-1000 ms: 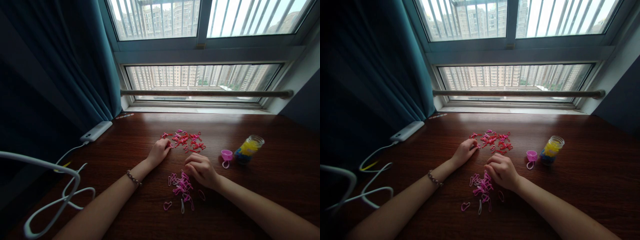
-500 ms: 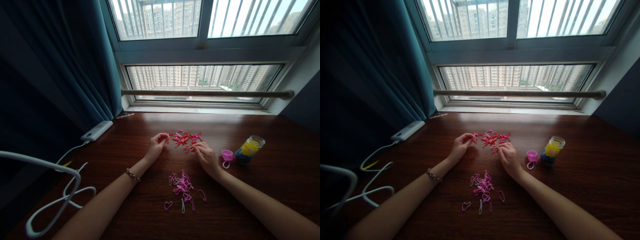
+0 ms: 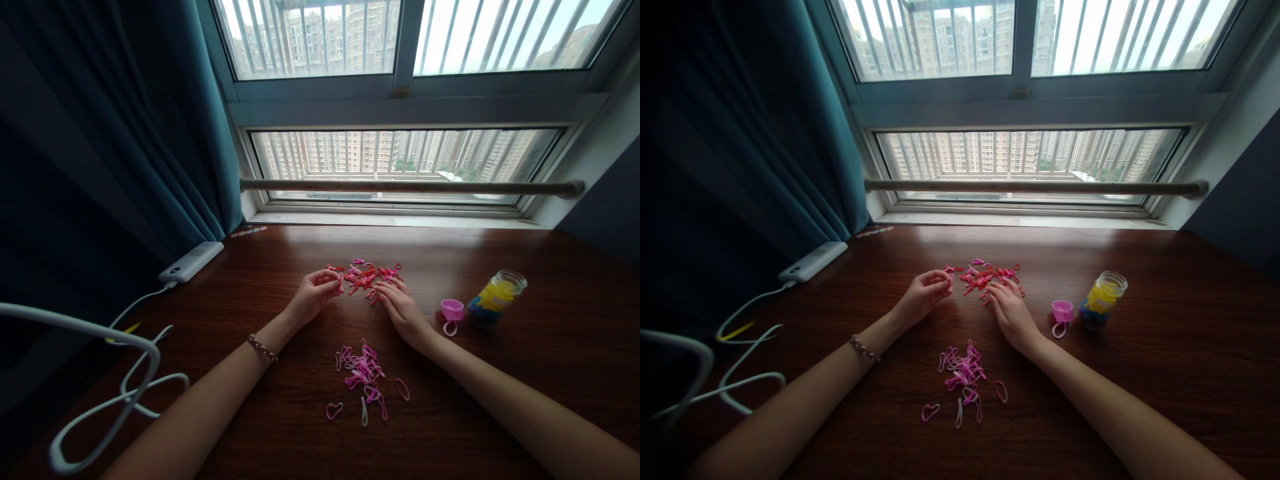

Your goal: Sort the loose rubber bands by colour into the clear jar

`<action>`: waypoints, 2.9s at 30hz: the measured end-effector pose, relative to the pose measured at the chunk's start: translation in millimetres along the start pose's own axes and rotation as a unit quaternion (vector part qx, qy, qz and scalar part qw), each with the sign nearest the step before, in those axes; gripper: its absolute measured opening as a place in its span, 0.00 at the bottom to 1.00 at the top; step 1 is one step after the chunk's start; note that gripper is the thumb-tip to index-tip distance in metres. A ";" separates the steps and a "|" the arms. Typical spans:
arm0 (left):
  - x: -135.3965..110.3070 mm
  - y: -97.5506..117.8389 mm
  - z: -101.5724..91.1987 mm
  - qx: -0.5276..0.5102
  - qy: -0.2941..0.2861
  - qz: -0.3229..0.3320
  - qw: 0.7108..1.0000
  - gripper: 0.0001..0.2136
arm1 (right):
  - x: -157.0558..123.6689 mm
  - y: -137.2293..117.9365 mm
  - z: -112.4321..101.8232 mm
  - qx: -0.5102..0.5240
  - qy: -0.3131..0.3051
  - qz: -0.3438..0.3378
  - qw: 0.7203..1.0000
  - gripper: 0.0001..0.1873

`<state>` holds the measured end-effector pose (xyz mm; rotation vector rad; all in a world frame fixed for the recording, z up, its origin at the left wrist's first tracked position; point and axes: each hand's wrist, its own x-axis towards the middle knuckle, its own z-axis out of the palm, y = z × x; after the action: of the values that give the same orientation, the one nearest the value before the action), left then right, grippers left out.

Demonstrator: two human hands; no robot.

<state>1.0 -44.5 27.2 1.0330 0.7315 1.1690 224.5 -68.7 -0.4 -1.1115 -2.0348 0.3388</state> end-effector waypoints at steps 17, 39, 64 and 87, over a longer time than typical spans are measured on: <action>-33.4 -1.8 39.7 0.384 -0.400 0.034 0.831 0.09 | 2.4 -4.5 -6.8 0.084 0.065 0.045 0.993 0.13; -36.2 -1.8 43.3 0.444 -0.395 0.101 0.798 0.10 | 2.6 6.8 -8.7 0.236 0.139 0.192 0.942 0.14; -19.4 -5.4 24.0 0.549 -0.120 0.214 0.799 0.11 | -0.3 -9.3 -11.9 0.185 0.143 0.147 0.961 0.13; -6.2 -14.3 3.2 0.597 -0.018 0.278 0.752 0.07 | 5.9 25.6 -1.6 -0.112 0.040 0.033 0.992 0.21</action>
<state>7.6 -52.1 14.8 2.4805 1.2300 1.0989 239.1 -49.2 -10.5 -1.3088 -2.0050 0.0967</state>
